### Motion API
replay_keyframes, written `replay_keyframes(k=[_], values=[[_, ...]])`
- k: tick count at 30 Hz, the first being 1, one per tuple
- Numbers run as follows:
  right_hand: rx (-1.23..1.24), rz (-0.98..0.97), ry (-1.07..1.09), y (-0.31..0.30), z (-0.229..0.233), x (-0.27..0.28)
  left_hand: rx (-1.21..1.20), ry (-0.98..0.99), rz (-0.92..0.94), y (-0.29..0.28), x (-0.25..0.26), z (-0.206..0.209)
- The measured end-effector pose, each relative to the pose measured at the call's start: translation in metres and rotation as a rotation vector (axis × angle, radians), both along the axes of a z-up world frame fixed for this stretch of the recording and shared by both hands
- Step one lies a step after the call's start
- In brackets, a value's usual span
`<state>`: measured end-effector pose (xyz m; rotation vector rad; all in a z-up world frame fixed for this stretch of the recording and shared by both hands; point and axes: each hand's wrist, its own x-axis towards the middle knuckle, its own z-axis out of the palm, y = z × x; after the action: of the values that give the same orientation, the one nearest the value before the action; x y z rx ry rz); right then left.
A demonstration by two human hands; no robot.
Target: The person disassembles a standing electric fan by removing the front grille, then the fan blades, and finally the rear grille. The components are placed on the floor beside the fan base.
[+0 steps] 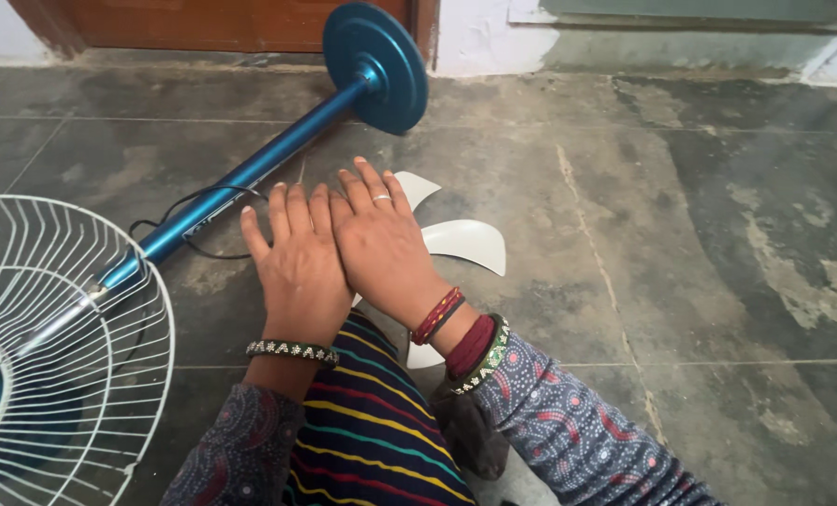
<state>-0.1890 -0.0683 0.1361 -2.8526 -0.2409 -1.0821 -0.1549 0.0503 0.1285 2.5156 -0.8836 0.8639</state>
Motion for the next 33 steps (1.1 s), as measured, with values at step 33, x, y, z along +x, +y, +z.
replay_keyframes(k=[33], values=[[0.031, -0.314, 0.272, -0.062, -0.078, -0.092, 0.291, 0.122, -0.058, -0.078, -0.069, -0.082]])
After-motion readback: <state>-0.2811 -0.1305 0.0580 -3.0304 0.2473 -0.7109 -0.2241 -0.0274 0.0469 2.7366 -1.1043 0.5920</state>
